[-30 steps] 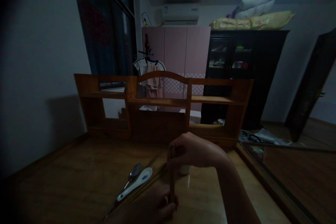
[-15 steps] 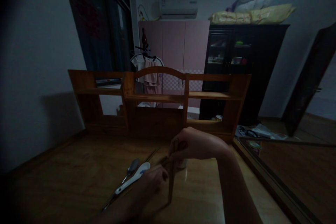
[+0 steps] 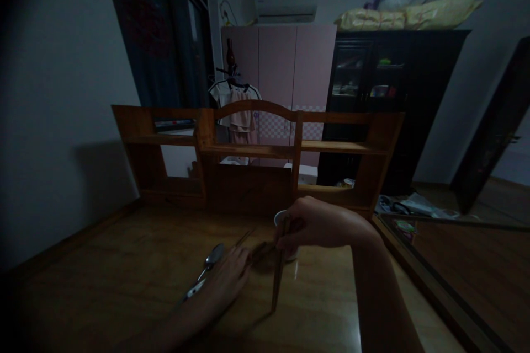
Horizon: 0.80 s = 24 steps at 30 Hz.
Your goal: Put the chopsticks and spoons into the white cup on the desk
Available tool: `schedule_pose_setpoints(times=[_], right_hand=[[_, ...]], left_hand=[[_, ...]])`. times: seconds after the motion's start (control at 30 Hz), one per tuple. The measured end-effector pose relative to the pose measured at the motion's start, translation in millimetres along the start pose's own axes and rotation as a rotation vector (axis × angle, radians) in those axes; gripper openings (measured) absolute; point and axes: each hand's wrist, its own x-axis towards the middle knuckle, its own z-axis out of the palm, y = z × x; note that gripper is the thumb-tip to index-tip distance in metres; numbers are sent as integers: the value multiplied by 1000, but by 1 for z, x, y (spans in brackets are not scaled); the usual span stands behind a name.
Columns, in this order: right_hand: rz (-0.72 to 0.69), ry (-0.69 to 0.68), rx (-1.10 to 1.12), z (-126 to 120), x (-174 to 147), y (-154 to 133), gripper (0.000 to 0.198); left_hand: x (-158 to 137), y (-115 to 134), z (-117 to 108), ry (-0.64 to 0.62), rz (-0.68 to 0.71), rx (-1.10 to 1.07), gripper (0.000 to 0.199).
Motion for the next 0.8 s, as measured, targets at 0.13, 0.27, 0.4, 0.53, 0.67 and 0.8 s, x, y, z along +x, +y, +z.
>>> schedule_pose_setpoints(times=[0.13,0.27,0.4,0.53,0.67,0.8], right_hand=[[34,64,-23,-7,-7,7,30],[34,114,-29,-15,-17,14,31],[23,128,13,-18,-24,14,33],[17,130,2,-20,-27,8,33],[12,207,11,-23,-35,7,32],[-4,270,15,-26,-44,2,31]], left_hand=[[0,2,-3,-25,-23,-110,17],[-6,5,-12,-66,-79,-183,11],[-8,12,-19,-83,-135,-138,6],[-1,16,-19,-24,-137,-205,18],[9,11,-24,85,-180,-319,25],[14,16,-52,182,-197,-564,31]])
